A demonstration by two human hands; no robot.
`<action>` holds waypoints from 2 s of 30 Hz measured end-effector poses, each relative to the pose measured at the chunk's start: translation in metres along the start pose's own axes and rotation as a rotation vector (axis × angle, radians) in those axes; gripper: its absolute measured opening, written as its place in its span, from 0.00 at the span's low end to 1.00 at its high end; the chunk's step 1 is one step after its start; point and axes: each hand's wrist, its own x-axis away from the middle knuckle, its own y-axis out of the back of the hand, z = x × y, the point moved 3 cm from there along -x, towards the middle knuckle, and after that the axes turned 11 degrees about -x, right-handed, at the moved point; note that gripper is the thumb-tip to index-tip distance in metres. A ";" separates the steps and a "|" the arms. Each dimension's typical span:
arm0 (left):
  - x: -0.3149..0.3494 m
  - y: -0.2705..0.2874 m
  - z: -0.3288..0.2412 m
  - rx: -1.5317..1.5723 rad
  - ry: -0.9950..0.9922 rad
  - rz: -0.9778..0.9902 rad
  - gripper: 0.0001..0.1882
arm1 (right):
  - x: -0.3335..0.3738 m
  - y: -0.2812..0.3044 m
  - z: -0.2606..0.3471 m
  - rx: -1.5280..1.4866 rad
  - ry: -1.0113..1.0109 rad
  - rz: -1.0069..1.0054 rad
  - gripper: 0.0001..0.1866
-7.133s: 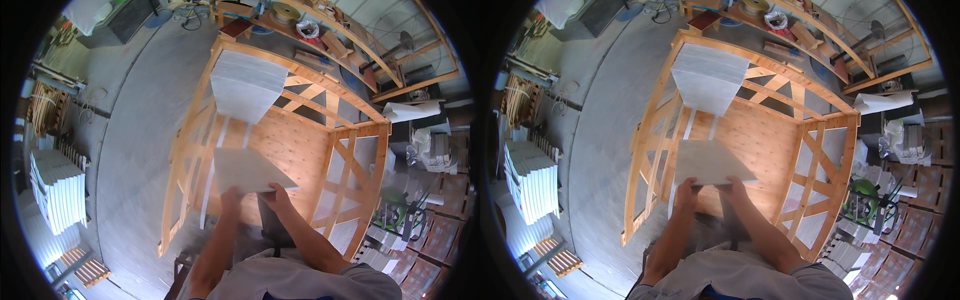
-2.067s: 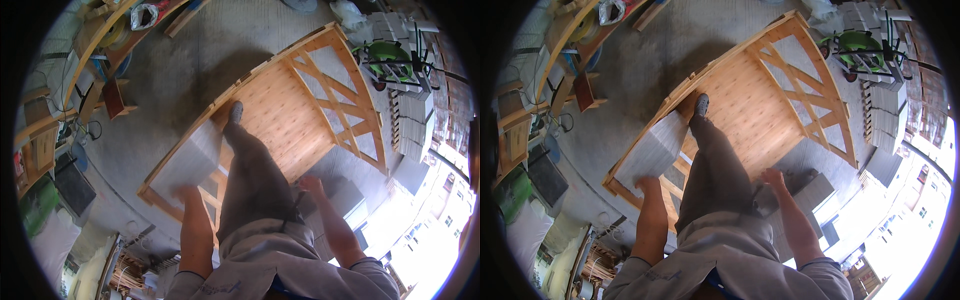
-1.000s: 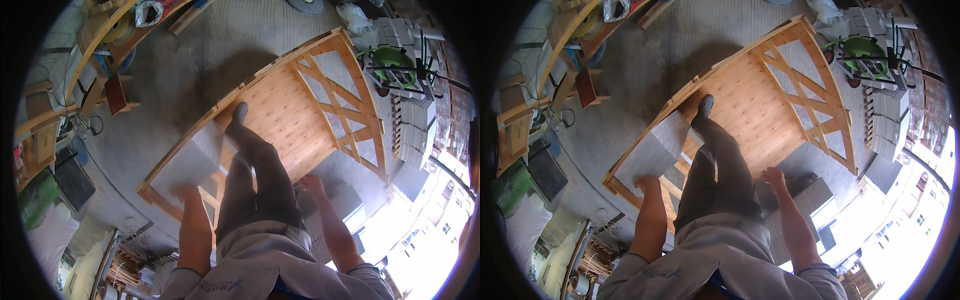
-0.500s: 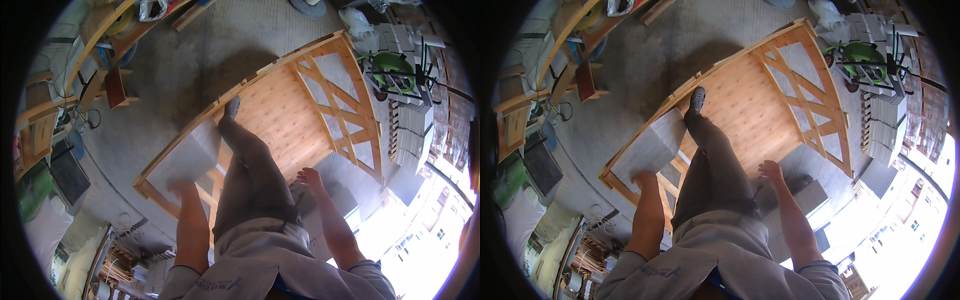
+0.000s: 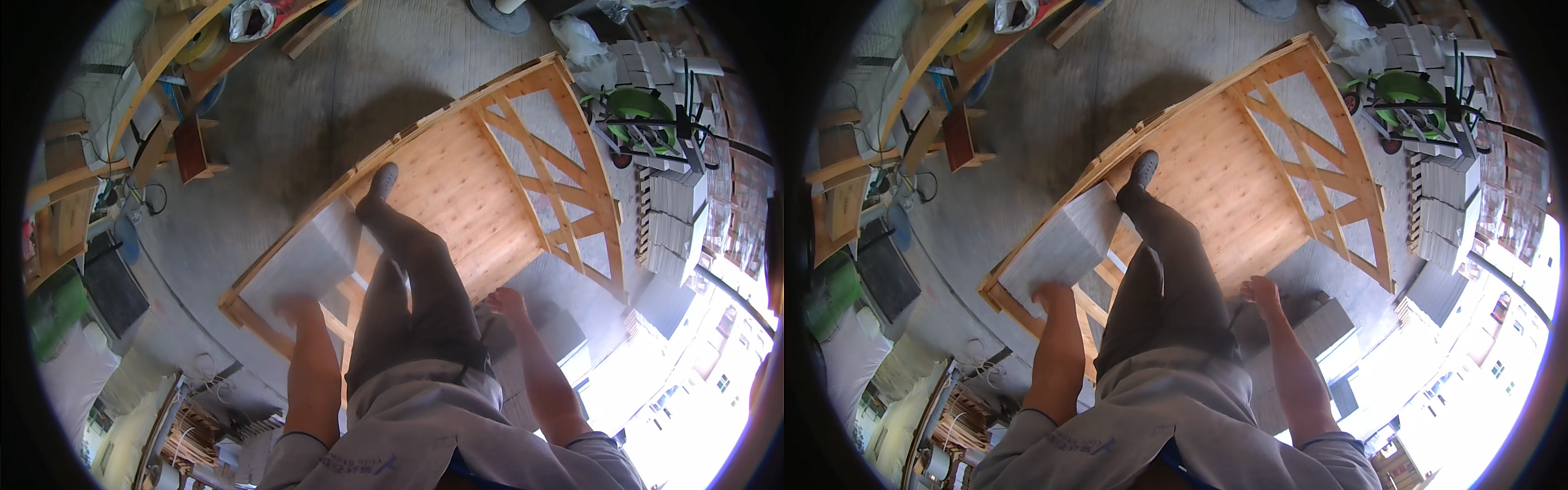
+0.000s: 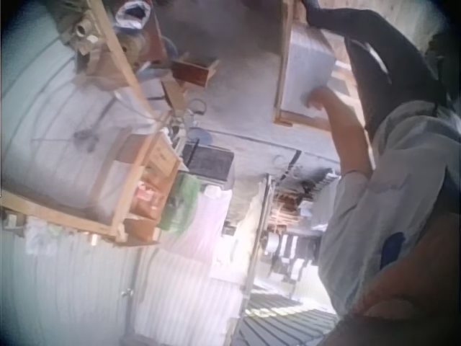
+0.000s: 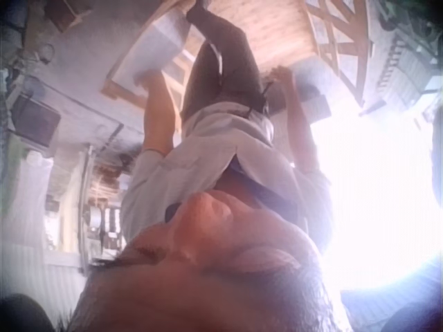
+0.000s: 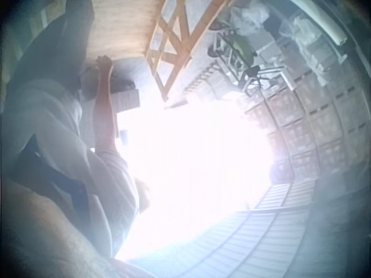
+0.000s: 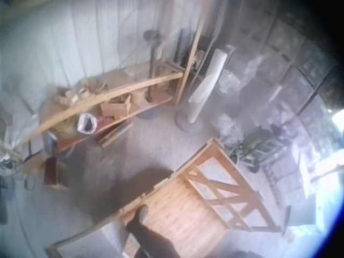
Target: The person repeatedly picks up white rectangular panels from a stack and places them into the gaps of a wooden frame on the floor. The person handles one panel at a time, aligning it within the frame before moving to the next panel.
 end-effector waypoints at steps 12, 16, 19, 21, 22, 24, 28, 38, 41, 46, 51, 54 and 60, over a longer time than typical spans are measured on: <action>-0.018 -0.022 -0.009 0.097 0.116 0.017 0.18 | 0.013 0.025 0.028 0.039 -0.021 0.011 0.17; -0.037 -0.058 -0.014 1.868 0.810 0.008 0.24 | 0.011 0.017 0.066 0.167 0.093 0.177 0.18; -0.042 -0.072 -0.021 2.691 1.026 -0.103 0.28 | 0.003 0.005 0.096 0.218 0.112 0.253 0.18; -0.036 -0.078 -0.023 2.803 0.936 -0.084 0.31 | -0.004 -0.004 0.111 0.289 0.138 0.299 0.17; -0.029 -0.081 -0.028 2.849 0.852 -0.120 0.30 | -0.008 -0.009 0.118 0.276 0.138 0.355 0.17; -0.015 -0.088 -0.040 2.924 0.707 -0.169 0.28 | -0.018 -0.016 0.129 0.375 0.136 0.344 0.17; 0.003 -0.116 -0.102 2.735 0.437 -0.182 0.31 | -0.034 -0.020 0.143 0.414 0.141 0.429 0.16; 0.185 -0.165 -0.408 2.662 0.157 0.232 0.14 | -0.089 0.103 0.178 0.648 0.151 0.585 0.17; 0.259 -0.184 -0.482 2.665 0.220 0.310 0.14 | -0.102 0.139 0.185 0.857 0.108 0.507 0.15; 0.329 -0.222 -0.573 2.712 0.219 0.233 0.19 | -0.102 0.155 0.182 1.066 0.073 0.457 0.14; 0.352 -0.256 -0.647 3.006 0.526 0.352 0.17 | -0.098 0.141 0.155 1.205 0.079 0.567 0.15; 0.352 -0.275 -0.705 3.182 0.516 0.219 0.16 | -0.105 0.138 0.134 1.272 0.104 0.580 0.16; 0.319 -0.344 -0.852 2.823 0.409 -0.677 0.13 | -0.147 0.162 0.069 1.320 0.228 0.686 0.09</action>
